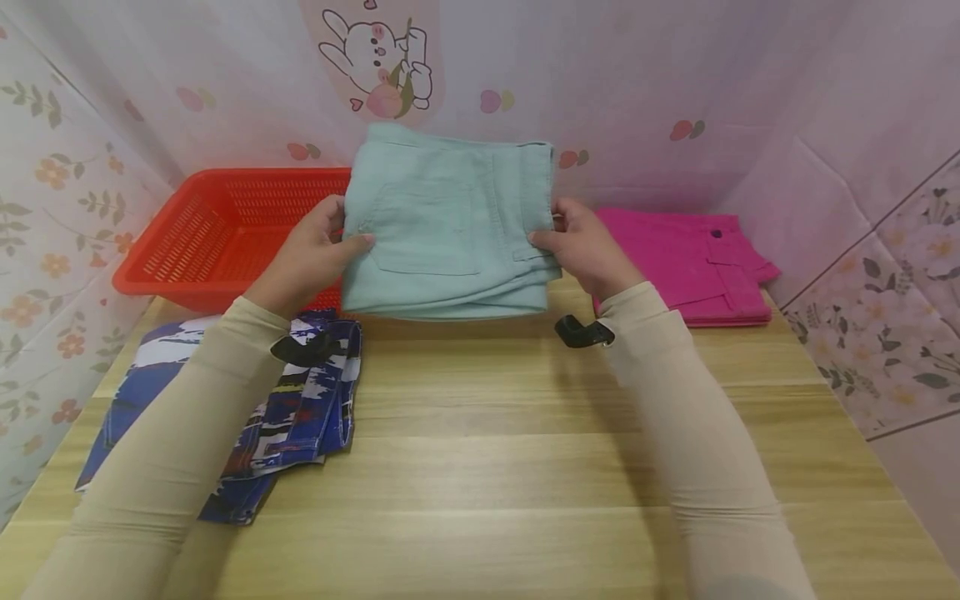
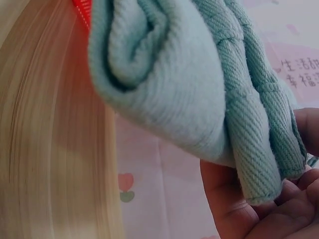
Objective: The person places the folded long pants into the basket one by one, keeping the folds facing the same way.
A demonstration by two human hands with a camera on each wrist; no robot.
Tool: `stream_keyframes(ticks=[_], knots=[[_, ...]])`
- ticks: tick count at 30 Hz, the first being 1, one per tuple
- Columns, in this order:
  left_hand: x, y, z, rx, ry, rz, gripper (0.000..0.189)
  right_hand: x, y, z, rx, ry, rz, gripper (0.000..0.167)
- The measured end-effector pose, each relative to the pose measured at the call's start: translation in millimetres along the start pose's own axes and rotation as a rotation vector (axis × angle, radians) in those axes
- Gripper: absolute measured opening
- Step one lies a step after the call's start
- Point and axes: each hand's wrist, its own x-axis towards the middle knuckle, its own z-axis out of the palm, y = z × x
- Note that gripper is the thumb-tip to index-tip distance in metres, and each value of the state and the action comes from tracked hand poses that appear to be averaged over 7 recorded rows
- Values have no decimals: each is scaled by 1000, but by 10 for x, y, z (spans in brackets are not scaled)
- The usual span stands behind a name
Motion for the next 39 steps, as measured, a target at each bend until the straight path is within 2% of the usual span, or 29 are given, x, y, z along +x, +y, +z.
stream_keyframes(ticks=[10, 20, 39], knots=[[-47, -57, -95, -24, 7, -11, 50, 8, -29, 111, 27, 5, -18, 37], [-72, -78, -260, -44, 17, -34, 51, 30, -102, 264, 58, 25, -57, 41], [-108, -168, -437, -1, 43, -53, 53, 111, -146, 452, 84, 23, -88, 40]])
